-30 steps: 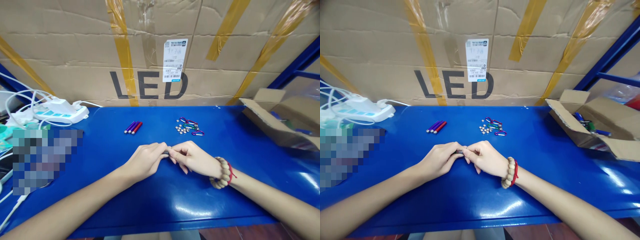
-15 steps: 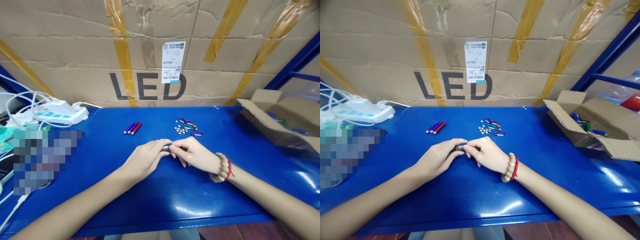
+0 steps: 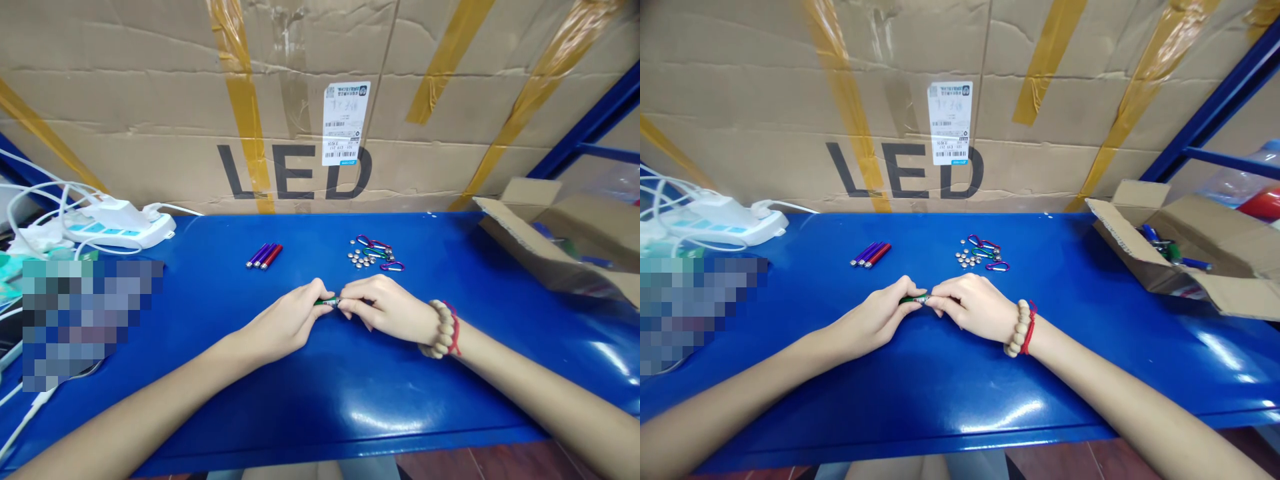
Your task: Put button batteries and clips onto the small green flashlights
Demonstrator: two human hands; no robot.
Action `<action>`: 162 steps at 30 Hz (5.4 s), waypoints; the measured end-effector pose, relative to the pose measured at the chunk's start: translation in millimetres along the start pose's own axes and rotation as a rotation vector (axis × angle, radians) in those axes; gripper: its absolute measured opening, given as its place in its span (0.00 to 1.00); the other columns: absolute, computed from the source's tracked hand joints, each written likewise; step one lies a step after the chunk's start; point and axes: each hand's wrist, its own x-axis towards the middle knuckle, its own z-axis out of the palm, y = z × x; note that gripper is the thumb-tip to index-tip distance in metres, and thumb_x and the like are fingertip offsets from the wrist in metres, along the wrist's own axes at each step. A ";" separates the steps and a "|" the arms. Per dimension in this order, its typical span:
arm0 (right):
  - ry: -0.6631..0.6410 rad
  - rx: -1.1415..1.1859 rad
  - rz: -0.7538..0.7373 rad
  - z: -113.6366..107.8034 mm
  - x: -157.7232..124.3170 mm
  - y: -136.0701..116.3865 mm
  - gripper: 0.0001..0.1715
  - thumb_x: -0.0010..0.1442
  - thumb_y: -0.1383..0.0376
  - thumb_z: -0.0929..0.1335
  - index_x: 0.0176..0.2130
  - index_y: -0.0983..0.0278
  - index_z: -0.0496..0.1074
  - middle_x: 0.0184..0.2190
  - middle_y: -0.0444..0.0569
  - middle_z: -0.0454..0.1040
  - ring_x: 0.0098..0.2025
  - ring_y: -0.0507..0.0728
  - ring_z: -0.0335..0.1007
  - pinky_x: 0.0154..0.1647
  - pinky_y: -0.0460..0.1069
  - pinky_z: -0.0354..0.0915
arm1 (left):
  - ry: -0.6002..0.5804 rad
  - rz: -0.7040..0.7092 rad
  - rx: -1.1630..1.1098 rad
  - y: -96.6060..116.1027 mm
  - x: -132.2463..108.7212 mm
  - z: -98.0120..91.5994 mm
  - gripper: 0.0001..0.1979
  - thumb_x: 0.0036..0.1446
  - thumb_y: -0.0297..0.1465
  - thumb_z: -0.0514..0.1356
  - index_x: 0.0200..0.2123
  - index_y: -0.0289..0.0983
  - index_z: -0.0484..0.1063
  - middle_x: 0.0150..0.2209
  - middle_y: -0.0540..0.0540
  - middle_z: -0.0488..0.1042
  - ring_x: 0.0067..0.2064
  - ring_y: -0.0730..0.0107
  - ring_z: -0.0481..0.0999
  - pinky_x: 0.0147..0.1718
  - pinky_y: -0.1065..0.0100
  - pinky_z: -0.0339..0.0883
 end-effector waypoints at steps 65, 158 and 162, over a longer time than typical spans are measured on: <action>0.186 0.676 0.516 5.9 1.5 -8.5 0.18 0.42 0.55 0.73 0.25 0.69 0.74 0.13 0.42 0.67 0.13 0.46 0.61 0.09 0.39 0.58 | 0.300 0.264 0.125 -5.2 -2.3 6.4 0.05 0.59 0.24 0.51 0.30 0.36 0.64 0.28 0.48 0.72 0.32 0.72 0.71 0.32 0.70 0.63; 0.022 0.478 0.370 5.5 1.4 -5.9 0.28 0.54 0.46 0.62 0.26 0.68 0.70 0.14 0.42 0.65 0.15 0.47 0.61 0.16 0.43 0.60 | 0.255 0.188 0.095 -7.4 0.7 11.1 0.11 0.59 0.22 0.49 0.37 0.35 0.71 0.29 0.48 0.71 0.31 0.74 0.69 0.32 0.73 0.64; 0.345 -0.055 0.078 1.3 -2.5 -0.6 0.19 0.53 0.51 0.67 0.29 0.65 0.73 0.23 0.46 0.71 0.23 0.48 0.64 0.27 0.44 0.61 | 0.271 0.116 0.090 -5.9 2.3 10.1 0.11 0.59 0.24 0.50 0.40 0.36 0.71 0.30 0.48 0.72 0.30 0.75 0.70 0.30 0.74 0.63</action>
